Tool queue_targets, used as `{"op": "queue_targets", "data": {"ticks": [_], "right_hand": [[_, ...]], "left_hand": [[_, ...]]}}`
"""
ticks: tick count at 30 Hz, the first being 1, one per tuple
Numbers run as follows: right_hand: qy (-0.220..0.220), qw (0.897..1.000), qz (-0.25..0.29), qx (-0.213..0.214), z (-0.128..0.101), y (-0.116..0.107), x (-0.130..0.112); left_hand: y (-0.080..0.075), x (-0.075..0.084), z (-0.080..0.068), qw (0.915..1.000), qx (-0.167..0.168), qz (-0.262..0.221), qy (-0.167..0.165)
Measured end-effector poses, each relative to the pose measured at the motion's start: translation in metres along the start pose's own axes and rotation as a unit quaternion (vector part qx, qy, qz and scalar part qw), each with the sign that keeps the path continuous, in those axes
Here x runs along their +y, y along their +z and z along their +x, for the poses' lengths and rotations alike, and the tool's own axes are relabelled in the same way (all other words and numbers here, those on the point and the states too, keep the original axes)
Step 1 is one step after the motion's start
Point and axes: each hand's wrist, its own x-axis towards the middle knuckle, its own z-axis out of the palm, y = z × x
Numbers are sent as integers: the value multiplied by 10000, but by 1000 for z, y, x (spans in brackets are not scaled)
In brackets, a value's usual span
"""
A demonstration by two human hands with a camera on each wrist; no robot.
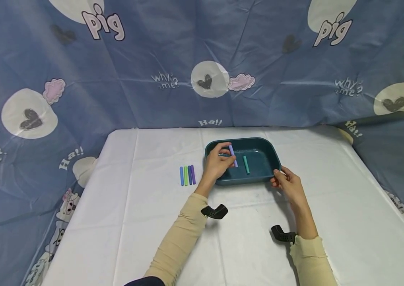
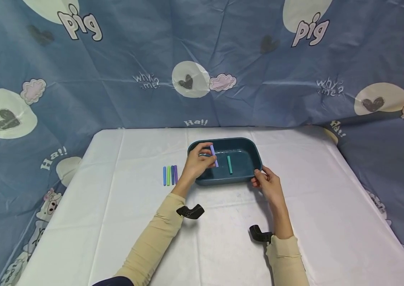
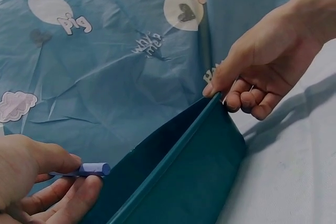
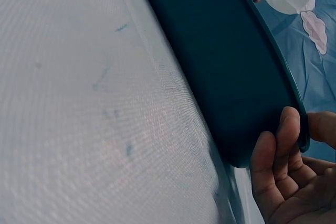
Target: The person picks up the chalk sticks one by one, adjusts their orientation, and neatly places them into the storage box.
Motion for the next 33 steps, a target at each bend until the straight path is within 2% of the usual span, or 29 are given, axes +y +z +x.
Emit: {"op": "queue_targets", "data": {"ticks": [19, 33], "right_hand": [[-25, 10000, -32, 40, -1, 1, -1], [-71, 9999, -72, 43, -1, 0, 0]], "left_hand": [[16, -4, 11, 9997, -16, 228, -15], [24, -13, 17, 9980, -168, 544, -291]]}}
